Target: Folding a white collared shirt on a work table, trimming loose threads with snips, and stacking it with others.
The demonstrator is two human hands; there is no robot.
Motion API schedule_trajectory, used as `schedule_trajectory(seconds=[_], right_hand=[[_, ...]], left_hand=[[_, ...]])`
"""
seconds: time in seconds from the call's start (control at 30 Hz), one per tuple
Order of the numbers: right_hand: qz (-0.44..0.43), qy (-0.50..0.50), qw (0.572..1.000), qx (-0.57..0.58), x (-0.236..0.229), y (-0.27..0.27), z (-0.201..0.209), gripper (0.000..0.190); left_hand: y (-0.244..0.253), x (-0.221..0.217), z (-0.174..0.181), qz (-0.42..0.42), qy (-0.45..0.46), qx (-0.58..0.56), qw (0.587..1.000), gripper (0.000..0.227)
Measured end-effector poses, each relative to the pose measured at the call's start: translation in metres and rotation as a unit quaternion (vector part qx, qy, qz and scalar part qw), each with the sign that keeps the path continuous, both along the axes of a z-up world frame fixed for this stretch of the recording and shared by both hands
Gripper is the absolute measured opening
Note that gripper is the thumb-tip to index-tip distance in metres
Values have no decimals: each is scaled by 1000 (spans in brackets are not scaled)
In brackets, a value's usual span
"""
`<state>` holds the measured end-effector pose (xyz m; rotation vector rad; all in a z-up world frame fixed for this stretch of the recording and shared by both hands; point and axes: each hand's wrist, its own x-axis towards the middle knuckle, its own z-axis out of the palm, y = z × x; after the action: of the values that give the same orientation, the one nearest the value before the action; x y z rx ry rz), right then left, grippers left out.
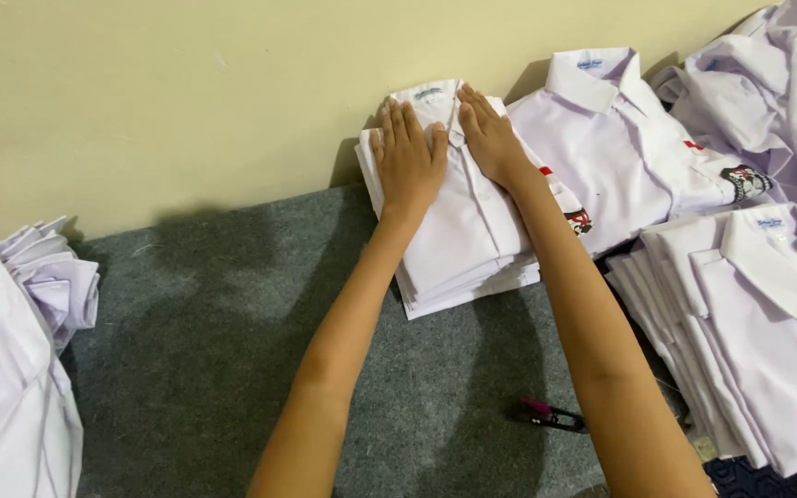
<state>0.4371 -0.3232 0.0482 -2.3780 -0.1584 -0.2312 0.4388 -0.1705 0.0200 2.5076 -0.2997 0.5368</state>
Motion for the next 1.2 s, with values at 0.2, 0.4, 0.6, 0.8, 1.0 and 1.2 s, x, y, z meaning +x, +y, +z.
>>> schedule_trajectory(seconds=[0.2,0.4,0.6,0.8,1.0,1.2], right_hand=[[-15,10,999,-38,2,-3,-12,71],[-48,46,990,-124,-3,3,-7,68],[-89,18,963,-252,-63,18,34,75],[-67,-21,940,-335,-147,39,0,65],[-78,9,968,-240,-232,64,23,49],[1,-67,983,-171,-304,134,-14,30]], left_hand=[[4,-15,1,3,-17,-13,1000,67],[8,-11,2,-26,26,-18,999,71],[30,-51,16,-41,-19,43,998,73],[71,-161,-21,-157,-30,98,982,68],[147,-251,-16,-228,233,181,928,72],[227,-323,4,-195,307,199,910,66]])
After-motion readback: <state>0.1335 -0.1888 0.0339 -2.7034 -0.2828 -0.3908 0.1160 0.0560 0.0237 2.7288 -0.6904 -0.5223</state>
